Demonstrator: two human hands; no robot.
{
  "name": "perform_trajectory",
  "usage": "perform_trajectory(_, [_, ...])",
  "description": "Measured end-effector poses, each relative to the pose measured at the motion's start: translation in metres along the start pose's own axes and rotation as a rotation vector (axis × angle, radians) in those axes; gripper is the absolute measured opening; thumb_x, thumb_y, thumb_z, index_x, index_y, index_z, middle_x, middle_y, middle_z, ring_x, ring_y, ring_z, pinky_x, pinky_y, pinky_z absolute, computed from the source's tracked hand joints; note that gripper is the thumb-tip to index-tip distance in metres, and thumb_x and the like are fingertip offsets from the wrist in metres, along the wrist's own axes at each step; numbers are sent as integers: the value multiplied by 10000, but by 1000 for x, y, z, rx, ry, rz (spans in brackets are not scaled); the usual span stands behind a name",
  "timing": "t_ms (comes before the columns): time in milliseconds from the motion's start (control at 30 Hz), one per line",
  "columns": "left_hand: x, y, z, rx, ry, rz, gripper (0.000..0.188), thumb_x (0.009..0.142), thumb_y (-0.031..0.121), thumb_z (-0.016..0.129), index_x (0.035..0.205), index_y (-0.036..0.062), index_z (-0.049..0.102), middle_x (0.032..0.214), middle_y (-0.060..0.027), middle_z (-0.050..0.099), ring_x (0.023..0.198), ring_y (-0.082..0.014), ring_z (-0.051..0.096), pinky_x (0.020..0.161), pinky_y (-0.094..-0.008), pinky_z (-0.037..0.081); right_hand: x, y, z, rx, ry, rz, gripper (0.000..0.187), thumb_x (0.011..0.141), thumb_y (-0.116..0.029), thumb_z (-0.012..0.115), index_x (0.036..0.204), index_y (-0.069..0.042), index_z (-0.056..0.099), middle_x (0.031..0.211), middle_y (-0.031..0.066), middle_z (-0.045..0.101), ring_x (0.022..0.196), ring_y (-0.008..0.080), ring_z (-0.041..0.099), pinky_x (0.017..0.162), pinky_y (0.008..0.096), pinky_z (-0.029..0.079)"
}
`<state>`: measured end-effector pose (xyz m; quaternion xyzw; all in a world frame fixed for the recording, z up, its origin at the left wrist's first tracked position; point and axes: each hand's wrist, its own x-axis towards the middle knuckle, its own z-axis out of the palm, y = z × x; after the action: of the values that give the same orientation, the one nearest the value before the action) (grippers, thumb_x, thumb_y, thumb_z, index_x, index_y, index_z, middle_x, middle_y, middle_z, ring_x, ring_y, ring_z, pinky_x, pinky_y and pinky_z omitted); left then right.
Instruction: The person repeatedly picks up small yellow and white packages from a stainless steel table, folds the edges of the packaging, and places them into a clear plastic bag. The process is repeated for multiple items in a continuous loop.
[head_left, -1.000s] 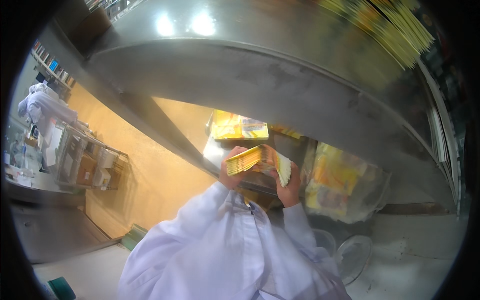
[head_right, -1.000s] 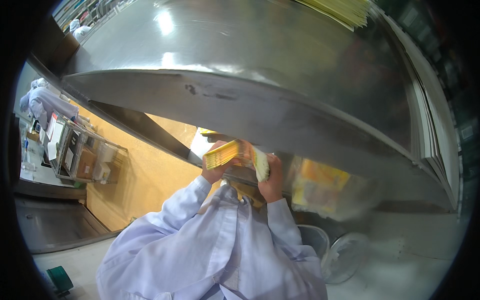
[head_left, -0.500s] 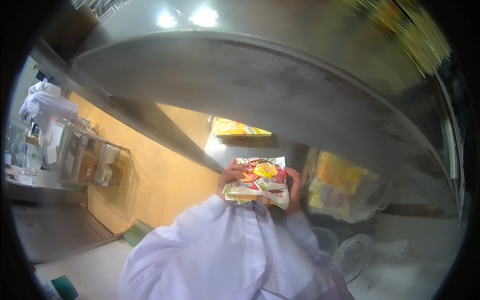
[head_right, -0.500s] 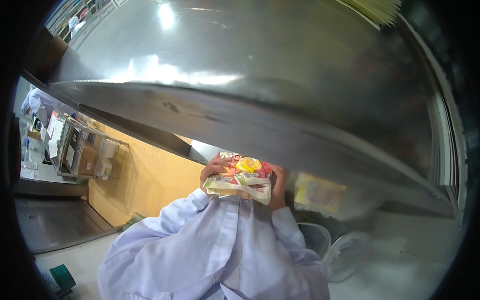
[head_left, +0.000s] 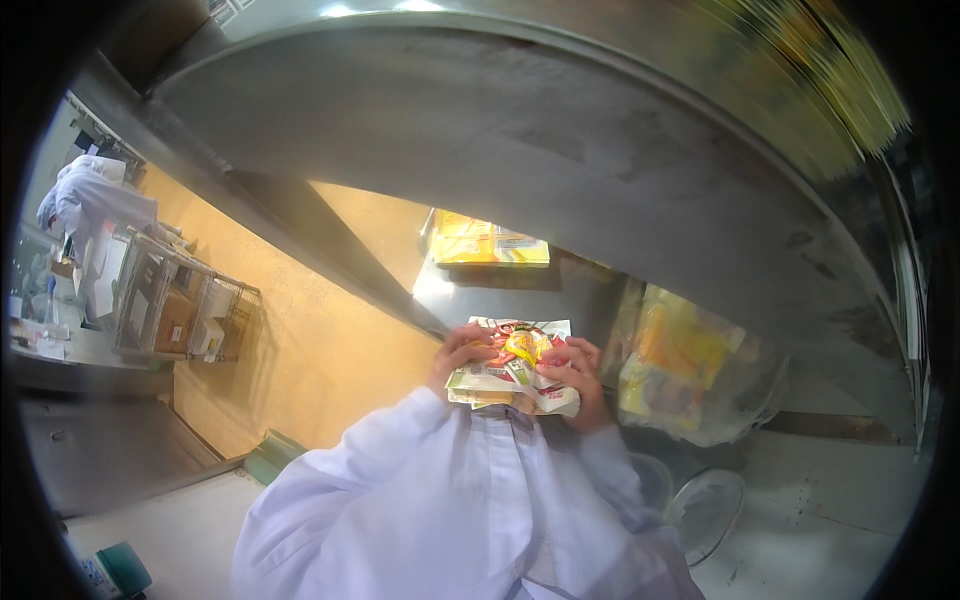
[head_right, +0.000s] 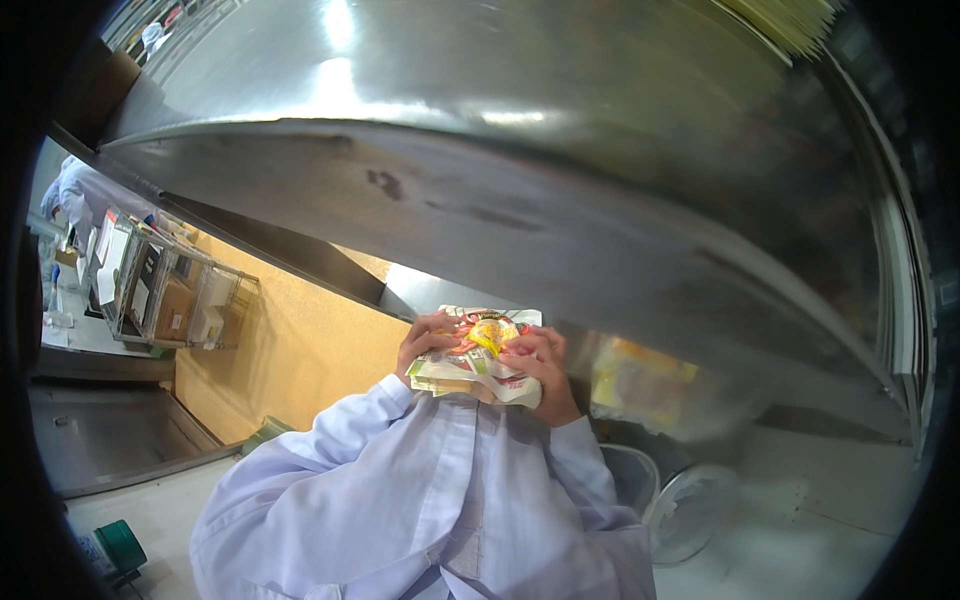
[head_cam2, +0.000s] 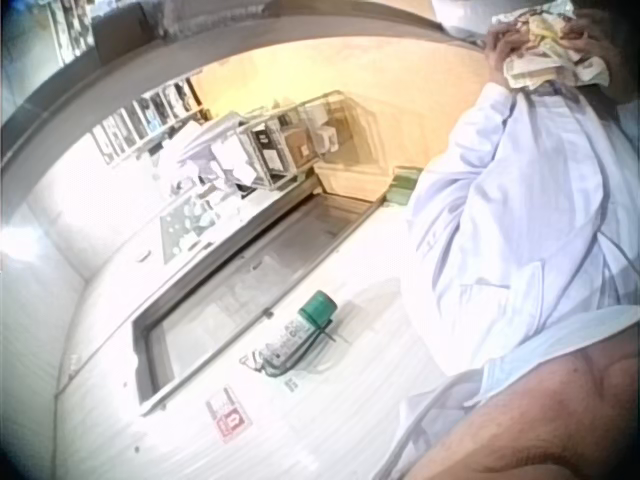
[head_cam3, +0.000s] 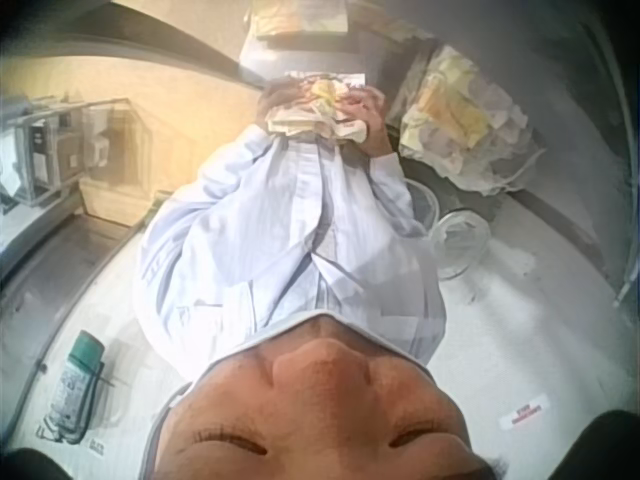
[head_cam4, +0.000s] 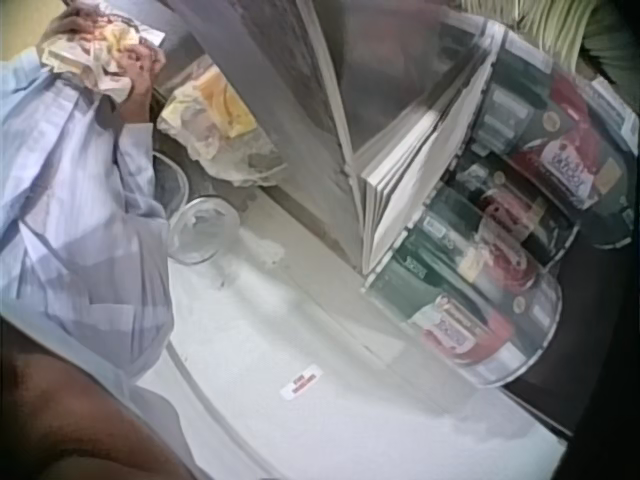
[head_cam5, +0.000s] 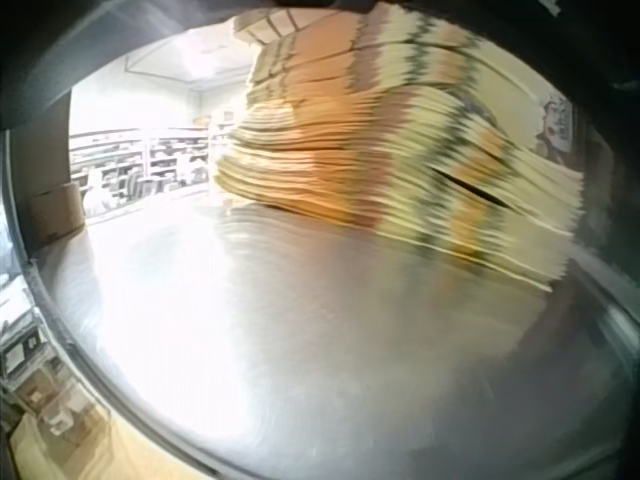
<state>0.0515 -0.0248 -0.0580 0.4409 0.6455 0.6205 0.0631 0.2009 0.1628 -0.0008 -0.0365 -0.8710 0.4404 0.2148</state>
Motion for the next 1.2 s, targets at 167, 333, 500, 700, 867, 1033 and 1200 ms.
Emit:
perform_trajectory(167, [-2, 3, 7, -49, 78, -26, 410, 632, 61, 797, 1019, 131, 679, 1117, -83, 531, 1147, -294, 523, 980, -412, 446, 10, -28, -21, -121, -202, -4, 444, 661, -104, 775, 1094, -143, 685, 1170, 17, 618, 1257, 307, 422, 1107, 527, 145])
perform_trajectory(333, [18, 24, 6, 36, 67, -2, 430, 652, 61, 780, 1059, 152, 676, 1141, -87, 527, 1150, -296, 516, 974, -400, 449, 23, -64, -13, -218, -121, -29, 371, 735, -123, 694, 1103, -83, 665, 1171, -2, 611, 1248, 291, 433, 1108, 498, 160])
perform_trajectory(500, [16, 14, 23, 128, 74, 33, 306, 679, 67, 735, 973, 106, 662, 1103, -90, 551, 1126, -305, 522, 948, -402, 440, 24, -68, 19, -244, -169, -67, 313, 749, -30, 633, 1059, -62, 660, 1151, 40, 625, 1113, 253, 551, 1056, 468, 309])
perform_trajectory(700, [32, 26, 24, 120, 71, -90, 261, 704, 48, 717, 948, 60, 625, 1015, -119, 596, 1003, -302, 576, 863, -379, 481, 34, -79, 23, -307, -50, -180, 327, 731, -66, 642, 1058, -59, 649, 1140, 69, 631, 1057, 244, 587, 939, 401, 438])
perform_trajectory(867, [47, 18, 11, 105, 46, -111, 242, 704, 31, 722, 925, 56, 625, 970, -105, 610, 910, -272, 596, 794, -346, 488, 51, -57, -26, 105, 77, -32, 664, 705, -314, 802, 1241, -34, 527, 1278, 133, 548, 1175, 257, 528, 1008, 383, 391])
perform_trajectory(1033, [70, 5, 5, -230, -72, -253, 349, 735, -20, 713, 1051, 36, 575, 977, -59, 617, 929, -151, 595, 815, -291, 475, 30, 22, -38, 707, -52, 191, 1060, 555, -467, 877, 1358, 2, 369, 1421, 141, 394, 1285, 227, 417, 1058, 381, 330])
perform_trajectory(1200, [71, 4, 29, -394, 202, -363, 418, 817, 81, 728, 1162, 20, 500, 1099, -100, 624, 975, -172, 612, 824, -296, 490, 30, 57, 13, 273, 332, 354, 400, 867, -152, 688, 1203, 2, 536, 1045, 92, 677, 934, 164, 643, 819, 293, 497])
